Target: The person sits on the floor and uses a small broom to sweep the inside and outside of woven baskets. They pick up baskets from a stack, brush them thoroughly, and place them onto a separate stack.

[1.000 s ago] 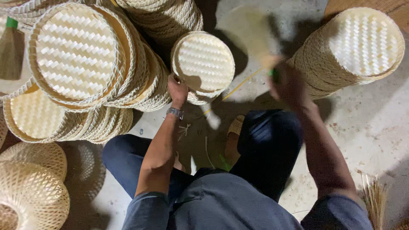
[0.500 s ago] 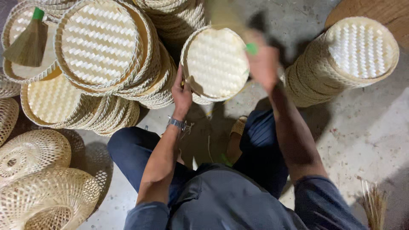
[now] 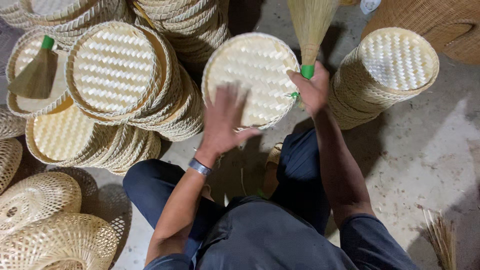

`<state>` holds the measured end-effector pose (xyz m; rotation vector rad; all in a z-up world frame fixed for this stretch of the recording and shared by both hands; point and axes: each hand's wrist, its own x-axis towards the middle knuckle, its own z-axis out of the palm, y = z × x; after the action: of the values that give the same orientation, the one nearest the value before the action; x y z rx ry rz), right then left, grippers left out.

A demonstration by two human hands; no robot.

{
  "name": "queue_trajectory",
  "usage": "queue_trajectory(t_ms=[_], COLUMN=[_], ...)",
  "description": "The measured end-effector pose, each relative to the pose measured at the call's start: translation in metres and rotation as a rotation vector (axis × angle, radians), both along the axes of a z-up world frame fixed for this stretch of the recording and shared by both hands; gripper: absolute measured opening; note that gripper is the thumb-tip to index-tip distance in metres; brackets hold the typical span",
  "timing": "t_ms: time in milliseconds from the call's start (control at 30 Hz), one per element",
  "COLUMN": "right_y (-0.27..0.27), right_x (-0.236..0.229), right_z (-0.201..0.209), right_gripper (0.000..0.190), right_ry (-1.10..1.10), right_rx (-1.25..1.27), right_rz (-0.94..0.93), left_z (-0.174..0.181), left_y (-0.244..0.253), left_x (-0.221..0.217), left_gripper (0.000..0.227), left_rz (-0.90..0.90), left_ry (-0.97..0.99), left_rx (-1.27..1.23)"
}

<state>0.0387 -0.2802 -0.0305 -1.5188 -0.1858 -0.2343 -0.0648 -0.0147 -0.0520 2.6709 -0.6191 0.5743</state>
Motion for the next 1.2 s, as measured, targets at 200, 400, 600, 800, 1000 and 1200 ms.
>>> queue_trajectory(t_ms=[200,400,600,800,1000,1200], right_y=[0.013,0.02,0.027,0.018,-0.069,-0.009], right_x=[-0.015,-0.007,-0.087,-0.047,-0.019,-0.01], right_z=[0.056,0.069,0.088,0.044,0.033,0.031], right_gripper=[0.029,0.044,0.049,0.042,0.035,0.031], right_ry=[-0.041,-0.392,0.381,-0.482,-0.241,-0.305], right_rx=[-0.154,-1.346,-0.373,-1.111,-0.685,-1.187], right_rz=[0.028,0.046,0.43,0.043,-0.056,0.088], left_z=[0.011,-0.01,-0.024,-0.006,0.046,0.014], left_y=[-0.015,-0.006,0.004,0.005,0.07,0.003], left_x=[0.002,0.052,0.095,0.098,0.104,0.094], left_gripper=[0.049,0.039,0.053,0.058,0.07,0.06], left_rz=[-0.268,-0.065,-0.191,-0.364,0.059,0.119], left_ry=[-0.152,0.242,0.201,0.476,0.158,0.467], left_rx=[-0.281,-1.105,-1.467,-1.958,-1.132,-1.259])
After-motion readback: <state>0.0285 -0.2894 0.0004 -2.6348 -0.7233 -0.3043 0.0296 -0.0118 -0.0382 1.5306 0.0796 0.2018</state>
